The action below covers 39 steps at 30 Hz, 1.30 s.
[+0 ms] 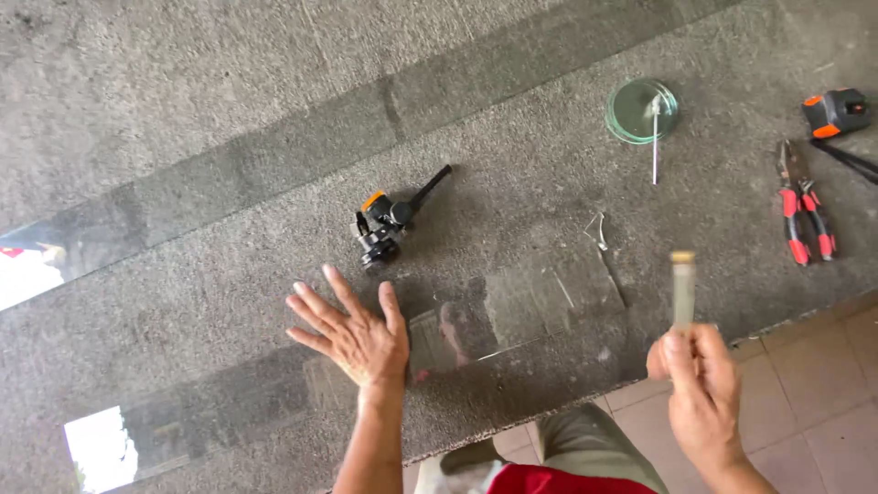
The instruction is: Cutting a circular piece of glass from a sheet using specialized glass-cutting tools.
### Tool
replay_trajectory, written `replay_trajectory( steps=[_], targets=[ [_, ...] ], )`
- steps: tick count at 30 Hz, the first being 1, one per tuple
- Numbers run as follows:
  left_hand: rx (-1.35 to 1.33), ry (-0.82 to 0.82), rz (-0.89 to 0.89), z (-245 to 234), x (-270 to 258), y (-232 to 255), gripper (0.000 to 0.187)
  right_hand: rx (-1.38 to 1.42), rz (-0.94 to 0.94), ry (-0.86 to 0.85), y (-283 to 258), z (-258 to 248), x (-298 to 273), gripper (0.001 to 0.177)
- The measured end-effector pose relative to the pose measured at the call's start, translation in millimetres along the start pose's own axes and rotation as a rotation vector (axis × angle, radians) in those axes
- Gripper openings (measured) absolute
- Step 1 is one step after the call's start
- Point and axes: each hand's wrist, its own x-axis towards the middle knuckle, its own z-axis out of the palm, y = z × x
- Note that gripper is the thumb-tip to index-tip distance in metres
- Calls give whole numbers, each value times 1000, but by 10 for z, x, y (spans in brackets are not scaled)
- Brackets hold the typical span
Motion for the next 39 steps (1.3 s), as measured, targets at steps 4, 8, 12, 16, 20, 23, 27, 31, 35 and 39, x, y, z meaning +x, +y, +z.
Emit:
replay_trajectory(
  steps=[4,8,12,16,20,23,27,31,35,39],
  targets=[
    [-103,37,30,-54,-111,140,84,-99,-172,46,-142,8,28,14],
    [-142,95,35,-84,-54,174,84,-221,-9,62,-163,71,160,15],
    [-140,81,30,-64,-59,159,82,-189,1,-72,-223,112,129,14],
    [-122,52,20,-100,-58,169,83,-127,-31,-75,-81,208,150,15],
    [-135,25,-4,-104,-63,176,83,-133,-39,-62,-144,316,169,13],
    [-128,32,-3,-114,-48,188,83,-196,-132,-72,-194,391,203,9],
    [-114,46,15,-90,-61,163,83,-416,-290,-67,-144,432,209,8],
    [-124,37,6,-115,-50,178,83,-369,-435,-98,-244,472,251,11],
    [-118,49,15,-109,-54,165,82,-430,-413,-156,-294,503,308,13],
    [-105,67,15,-72,-60,156,83,-456,-430,-208,-288,504,370,13]
  ],
)
